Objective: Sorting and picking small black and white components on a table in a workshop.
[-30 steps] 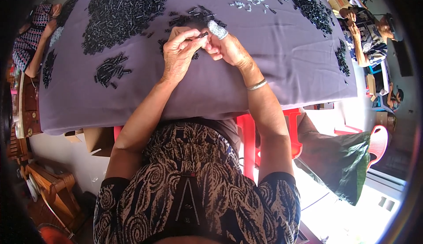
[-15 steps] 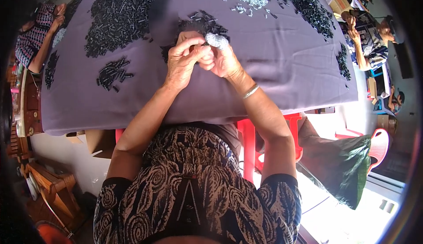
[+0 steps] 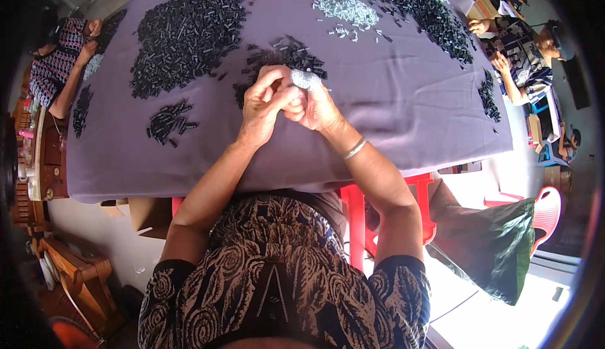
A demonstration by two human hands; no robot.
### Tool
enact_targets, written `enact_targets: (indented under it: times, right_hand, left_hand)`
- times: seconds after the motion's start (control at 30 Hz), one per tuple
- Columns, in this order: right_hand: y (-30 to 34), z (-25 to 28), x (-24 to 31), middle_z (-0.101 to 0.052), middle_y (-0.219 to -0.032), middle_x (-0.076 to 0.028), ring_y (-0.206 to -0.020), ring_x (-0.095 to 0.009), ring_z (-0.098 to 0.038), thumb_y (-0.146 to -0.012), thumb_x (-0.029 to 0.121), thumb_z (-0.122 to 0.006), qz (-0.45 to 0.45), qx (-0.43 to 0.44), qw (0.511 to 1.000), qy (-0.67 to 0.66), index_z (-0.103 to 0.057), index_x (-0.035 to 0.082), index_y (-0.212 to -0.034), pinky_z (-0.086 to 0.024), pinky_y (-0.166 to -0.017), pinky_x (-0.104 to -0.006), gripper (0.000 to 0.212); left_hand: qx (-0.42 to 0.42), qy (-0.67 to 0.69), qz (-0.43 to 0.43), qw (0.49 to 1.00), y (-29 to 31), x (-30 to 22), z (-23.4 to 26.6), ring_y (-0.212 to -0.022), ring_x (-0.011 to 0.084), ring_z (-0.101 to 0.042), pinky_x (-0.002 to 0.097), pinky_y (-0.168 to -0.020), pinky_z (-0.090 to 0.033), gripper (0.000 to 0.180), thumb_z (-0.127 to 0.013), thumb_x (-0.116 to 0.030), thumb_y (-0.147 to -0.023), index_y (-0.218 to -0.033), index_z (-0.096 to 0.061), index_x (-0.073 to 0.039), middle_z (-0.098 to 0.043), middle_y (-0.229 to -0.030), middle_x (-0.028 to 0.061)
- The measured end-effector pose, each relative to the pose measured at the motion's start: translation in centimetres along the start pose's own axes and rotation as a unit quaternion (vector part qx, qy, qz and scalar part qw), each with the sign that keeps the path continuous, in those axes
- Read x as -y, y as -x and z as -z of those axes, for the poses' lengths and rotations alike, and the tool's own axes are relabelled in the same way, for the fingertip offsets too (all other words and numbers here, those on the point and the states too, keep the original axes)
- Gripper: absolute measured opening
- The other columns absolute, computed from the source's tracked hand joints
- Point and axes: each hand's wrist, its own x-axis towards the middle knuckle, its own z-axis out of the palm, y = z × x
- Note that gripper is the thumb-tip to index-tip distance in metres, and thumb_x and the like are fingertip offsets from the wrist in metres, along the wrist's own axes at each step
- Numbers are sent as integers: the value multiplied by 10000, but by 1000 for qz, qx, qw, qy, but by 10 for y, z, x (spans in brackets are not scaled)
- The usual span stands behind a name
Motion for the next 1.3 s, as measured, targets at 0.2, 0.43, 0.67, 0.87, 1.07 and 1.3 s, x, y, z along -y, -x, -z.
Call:
enact_targets:
  times: [0.2,0.43,0.67,0.87,1.07,1.3]
  right_hand:
    - [4,-10,-13,-323,-509,72,-382,-53,-274,-852,461,-483,24,-14,999,-30,-517,110,-781,-212,-355,-186,360]
    - [-9,21,-27,-361,-534,62,-381,-61,-307,-843,411,-497,15,32,991,-128,-491,133,-733,-243,-347,-193,299]
    - [-6,30,-22,-423,-577,39,-378,-78,-340,-836,420,-502,60,-17,994,-93,-497,126,-747,-284,-340,-207,308]
    - [1,31,-21,-476,-614,19,-376,-93,-368,-830,428,-506,59,-35,995,-67,-503,120,-759,-319,-334,-219,316]
    - [4,-15,-11,-361,-552,76,-418,-35,-320,-842,456,-481,33,-115,992,-44,-466,147,-694,-241,-351,-173,343]
    - [3,-13,-8,-289,-580,52,-486,-68,-260,-835,626,-414,-81,-2,997,10,-433,128,-669,-177,-398,-202,525]
  left_hand:
    - [47,-21,-4,999,-8,-17,-18,-931,107,-524,232,-816,-415,328,-679,-40,-750,-1061,-584,8,-530,-969,36]
    - [70,-15,103,992,-18,-12,-26,-670,32,-504,172,-592,-406,153,-647,-117,-813,-936,-651,-26,-583,-801,-26]
    - [64,-29,90,993,-12,-21,-29,-664,16,-494,164,-560,-399,189,-659,-142,-826,-941,-637,6,-583,-762,-23]
    - [11,11,96,995,-8,-15,-31,-647,34,-480,192,-571,-390,142,-686,-75,-781,-868,-632,23,-564,-735,-7]
    - [-35,-184,-164,969,-7,-1,-16,-618,54,-469,185,-527,-396,261,-710,-86,-759,-978,-583,-21,-515,-843,5]
    - [-80,-313,-155,933,22,-26,37,-680,109,-544,225,-603,-456,153,-711,8,-718,-861,-656,4,-577,-783,40]
